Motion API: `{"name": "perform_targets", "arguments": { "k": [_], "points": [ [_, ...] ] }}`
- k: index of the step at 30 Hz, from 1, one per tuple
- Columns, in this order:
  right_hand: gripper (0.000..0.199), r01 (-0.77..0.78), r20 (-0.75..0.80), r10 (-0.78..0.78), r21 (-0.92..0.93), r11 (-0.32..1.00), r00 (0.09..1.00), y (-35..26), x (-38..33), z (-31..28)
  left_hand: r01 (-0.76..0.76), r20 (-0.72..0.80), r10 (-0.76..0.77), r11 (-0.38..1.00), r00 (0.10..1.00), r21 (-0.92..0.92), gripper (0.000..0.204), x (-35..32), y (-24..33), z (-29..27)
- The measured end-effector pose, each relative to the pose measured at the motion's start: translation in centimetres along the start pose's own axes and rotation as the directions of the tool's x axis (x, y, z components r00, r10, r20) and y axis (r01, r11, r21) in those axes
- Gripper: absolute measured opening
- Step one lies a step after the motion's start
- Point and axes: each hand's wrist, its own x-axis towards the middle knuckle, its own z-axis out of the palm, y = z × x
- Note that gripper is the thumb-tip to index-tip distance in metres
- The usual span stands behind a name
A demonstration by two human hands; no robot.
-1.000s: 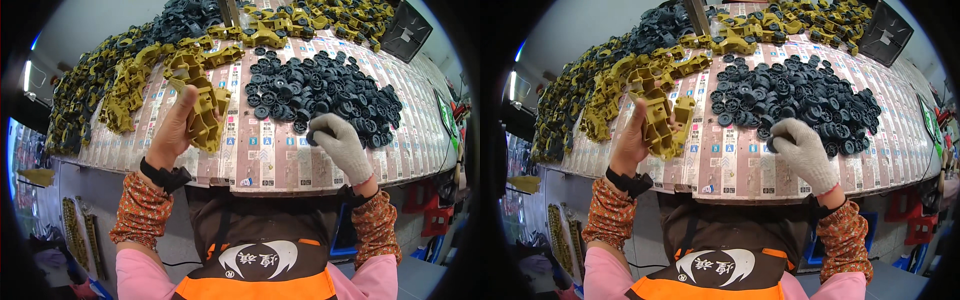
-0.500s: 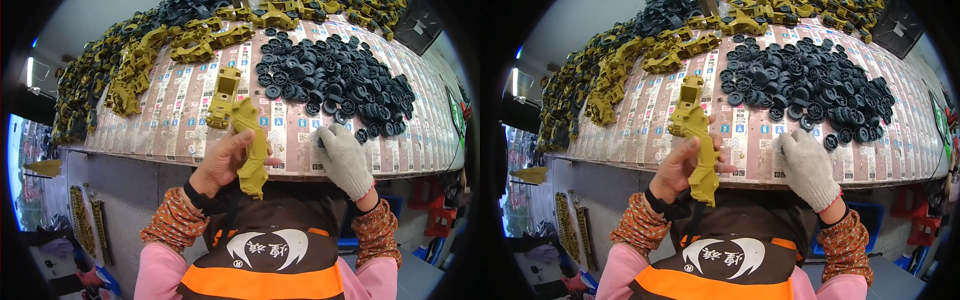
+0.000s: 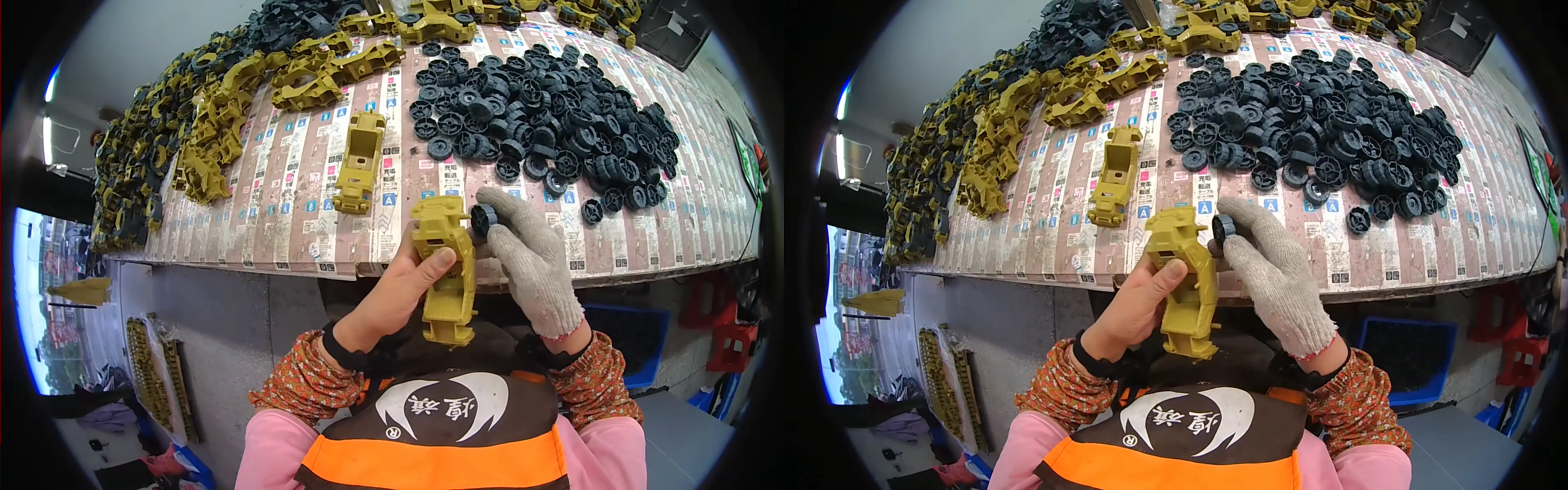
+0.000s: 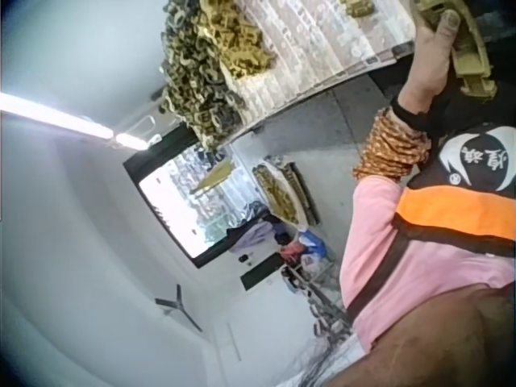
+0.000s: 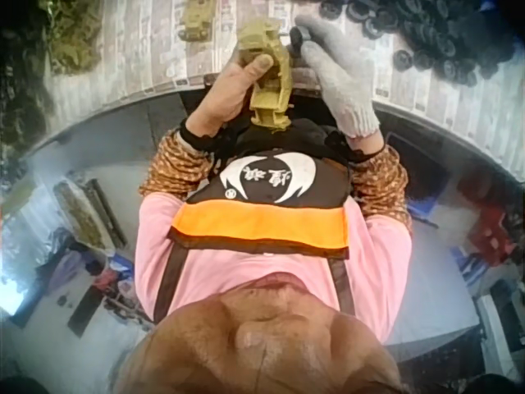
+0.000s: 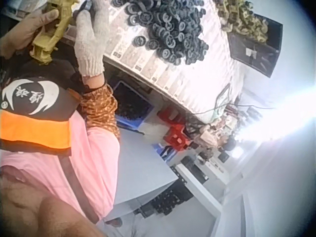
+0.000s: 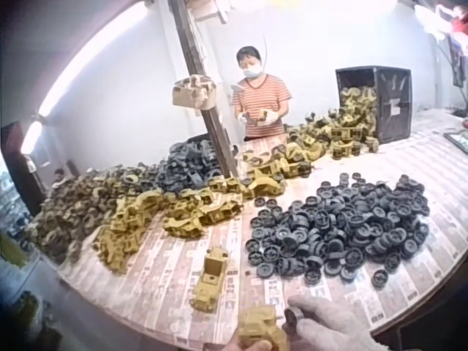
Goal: The person assembles yellow plastic toy excavators by hand, inserting black wheels into the chassis. They repeatedly pick up a yellow body, attach wheels, and place the completed unit on the table.
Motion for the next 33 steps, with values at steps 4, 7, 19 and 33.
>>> {"name": "perform_targets", "arguments": {
  "k": [4, 7, 19, 33],
  "points": [
    [0.044, -0.014, -0.014, 0.014, 0.031, 0.999, 1.000, 0.9, 0.0, 0.1, -0.022, 0.009, 0.021, 0.994, 1.000, 0.108, 0.060, -0.2, -0.6, 0.4],
    [0.043, 0.026, -0.021, -0.027, -0.046, 0.999, 0.999, 1.3, -0.1, -0.3, -0.071, 0.001, 0.072, 0.983, 0.997, 0.170, 0.058, -0.1, -0.9, 1.1],
    [0.041, -0.046, -0.098, 0.054, 0.077, 0.996, 0.994, 1.8, -0.6, 0.0, -0.154, -0.039, 0.186, 0.900, 0.982, 0.407, 0.059, 0.4, -1.9, 1.2],
    [0.042, 0.168, -0.042, -0.260, -0.661, 0.732, 0.965, 1.0, -4.1, -0.9, -0.241, 0.130, 0.234, 0.545, 0.964, 0.803, 0.062, 0.5, -2.1, 0.9]
  ]
}}
